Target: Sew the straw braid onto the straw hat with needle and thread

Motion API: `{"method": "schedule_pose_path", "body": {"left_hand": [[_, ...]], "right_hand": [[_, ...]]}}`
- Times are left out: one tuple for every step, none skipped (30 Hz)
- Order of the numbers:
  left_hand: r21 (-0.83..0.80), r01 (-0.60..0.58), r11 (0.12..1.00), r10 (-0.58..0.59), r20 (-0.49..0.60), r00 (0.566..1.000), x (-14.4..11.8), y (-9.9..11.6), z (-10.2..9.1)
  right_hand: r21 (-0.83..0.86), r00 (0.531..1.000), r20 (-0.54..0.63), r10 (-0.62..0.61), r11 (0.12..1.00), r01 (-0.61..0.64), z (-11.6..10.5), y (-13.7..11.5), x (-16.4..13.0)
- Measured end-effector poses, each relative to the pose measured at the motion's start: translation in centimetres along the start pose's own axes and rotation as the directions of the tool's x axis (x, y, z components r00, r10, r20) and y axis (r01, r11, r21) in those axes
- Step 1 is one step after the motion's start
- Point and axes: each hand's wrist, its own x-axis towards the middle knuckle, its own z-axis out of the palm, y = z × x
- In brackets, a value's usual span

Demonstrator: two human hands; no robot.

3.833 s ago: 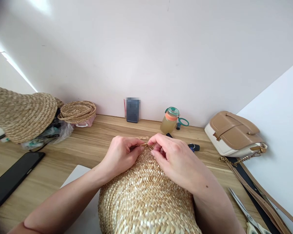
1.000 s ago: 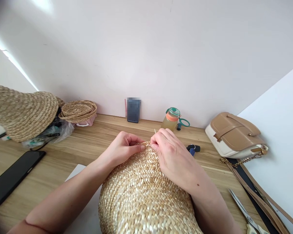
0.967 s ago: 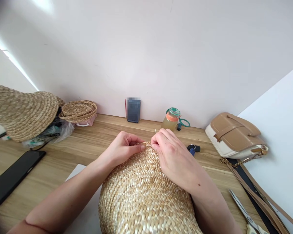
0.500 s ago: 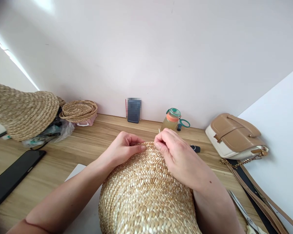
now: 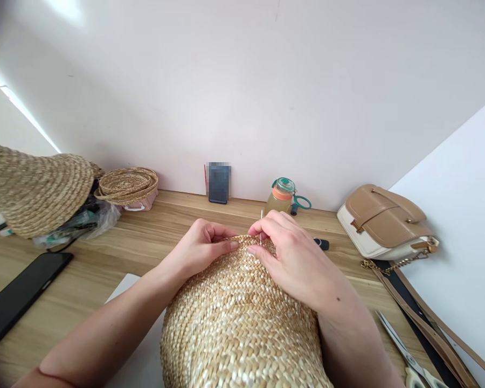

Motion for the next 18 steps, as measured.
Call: {"method": "schedule_pose_path", "body": {"left_hand": [[0.004,0.000,1.000,0.001,-0.004,1.000,0.00,0.04,0.01],[0.010,-0.002,1.000,0.002,-0.008,1.000,0.00,0.07,0.02],[0.016,-0.003,1.000,0.004,-0.012,1.000,0.02,0.08,0.02],[0.022,-0.004,1.000,0.005,-0.015,1.000,0.03,0.07,0.03],[0.030,-0.005,1.000,0.006,-0.017,1.000,0.05,0.05,0.04],[0.038,-0.007,0.999,0.008,-0.020,1.000,0.07,0.01,0.05],[0.046,-0.010,0.999,0.011,-0.021,1.000,0.08,-0.04,0.06],[0.053,-0.015,0.998,0.016,-0.021,1.000,0.09,-0.08,0.08],[0.058,-0.021,0.998,0.023,-0.021,1.000,0.10,-0.13,0.10],[0.061,-0.027,0.998,0.028,-0.021,0.999,0.09,-0.17,0.12],[0.064,-0.031,0.997,0.033,-0.022,0.999,0.09,-0.20,0.14],[0.066,-0.033,0.997,0.034,-0.024,0.999,0.07,-0.22,0.15],[0.069,-0.034,0.997,0.036,-0.027,0.999,0.06,-0.23,0.15],[0.074,-0.035,0.997,0.037,-0.030,0.999,0.04,-0.24,0.14],[0.079,-0.038,0.996,0.040,-0.031,0.999,0.03,-0.24,0.13],[0.082,-0.042,0.996,0.044,-0.032,0.999,0.02,-0.24,0.12],[0.082,-0.045,0.996,0.048,-0.032,0.998,0.02,-0.25,0.11],[0.080,-0.046,0.996,0.049,-0.031,0.998,0.02,-0.25,0.11]], "right_hand": [[-0.004,1.000,0.004,0.001,1.000,-0.001,0.09,-0.06,0.08],[-0.006,1.000,0.006,0.001,1.000,-0.001,0.18,-0.11,0.15],[-0.007,1.000,0.008,0.000,1.000,0.000,0.28,-0.16,0.21],[-0.006,1.000,0.009,-0.004,1.000,0.004,0.38,-0.21,0.26],[-0.004,1.000,0.008,-0.010,1.000,0.010,0.48,-0.26,0.31],[-0.001,1.000,0.007,-0.017,1.000,0.017,0.56,-0.31,0.34],[0.000,1.000,0.004,-0.022,1.000,0.022,0.64,-0.36,0.37],[0.000,1.000,0.002,-0.025,1.000,0.025,0.70,-0.41,0.40],[-0.001,1.000,0.001,-0.026,1.000,0.026,0.75,-0.45,0.42],[-0.003,1.000,-0.001,-0.026,1.000,0.026,0.78,-0.48,0.43],[-0.005,1.000,-0.001,-0.024,1.000,0.024,0.80,-0.50,0.44],[-0.008,1.000,-0.001,-0.021,1.000,0.021,0.81,-0.51,0.44],[-0.010,1.000,0.000,-0.017,1.000,0.017,0.82,-0.52,0.44],[-0.012,1.000,0.001,-0.014,1.000,0.014,0.81,-0.54,0.43],[-0.012,1.000,0.002,-0.013,1.000,0.013,0.81,-0.56,0.42],[-0.013,1.000,0.004,-0.013,1.000,0.013,0.81,-0.59,0.42],[-0.012,1.000,0.006,-0.013,1.000,0.013,0.81,-0.64,0.43],[-0.012,1.000,0.007,-0.014,1.000,0.014,0.83,-0.69,0.45]]}}
